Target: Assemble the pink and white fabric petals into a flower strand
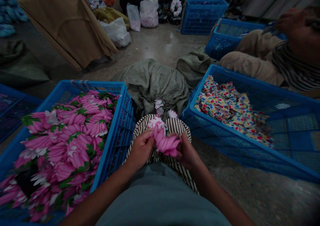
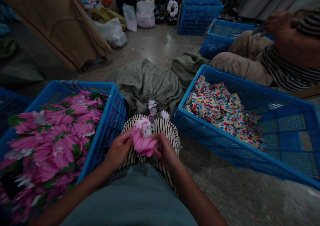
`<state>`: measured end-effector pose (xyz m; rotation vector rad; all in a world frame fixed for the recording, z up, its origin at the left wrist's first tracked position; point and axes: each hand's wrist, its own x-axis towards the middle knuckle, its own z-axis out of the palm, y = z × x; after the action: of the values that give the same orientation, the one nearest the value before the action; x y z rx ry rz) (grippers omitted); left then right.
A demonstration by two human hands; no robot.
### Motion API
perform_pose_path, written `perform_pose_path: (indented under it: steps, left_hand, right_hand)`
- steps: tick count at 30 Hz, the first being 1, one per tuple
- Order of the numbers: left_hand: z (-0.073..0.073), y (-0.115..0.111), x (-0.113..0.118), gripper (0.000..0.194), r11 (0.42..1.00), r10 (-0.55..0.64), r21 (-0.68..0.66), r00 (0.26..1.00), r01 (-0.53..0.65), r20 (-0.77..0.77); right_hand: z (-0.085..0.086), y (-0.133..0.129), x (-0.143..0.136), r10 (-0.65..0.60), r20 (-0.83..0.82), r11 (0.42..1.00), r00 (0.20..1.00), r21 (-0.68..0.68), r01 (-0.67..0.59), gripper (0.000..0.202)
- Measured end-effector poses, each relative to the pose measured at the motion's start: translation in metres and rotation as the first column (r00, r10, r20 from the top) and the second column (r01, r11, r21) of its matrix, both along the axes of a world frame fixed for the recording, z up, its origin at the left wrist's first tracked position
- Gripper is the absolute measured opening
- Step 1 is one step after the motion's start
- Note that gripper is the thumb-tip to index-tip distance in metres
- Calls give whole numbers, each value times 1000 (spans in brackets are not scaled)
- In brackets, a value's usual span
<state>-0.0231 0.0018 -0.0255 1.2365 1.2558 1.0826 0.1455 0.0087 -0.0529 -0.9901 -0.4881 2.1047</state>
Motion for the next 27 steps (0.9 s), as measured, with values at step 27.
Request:
perform_pose_path:
  steps: [27]
  left_hand:
    - [12, -5, 3, 20, 811, 373, -483, 343, 332, 862]
  right_hand:
    - [3, -13, -23, 149, -490, 976, 859, -66, -207, 27]
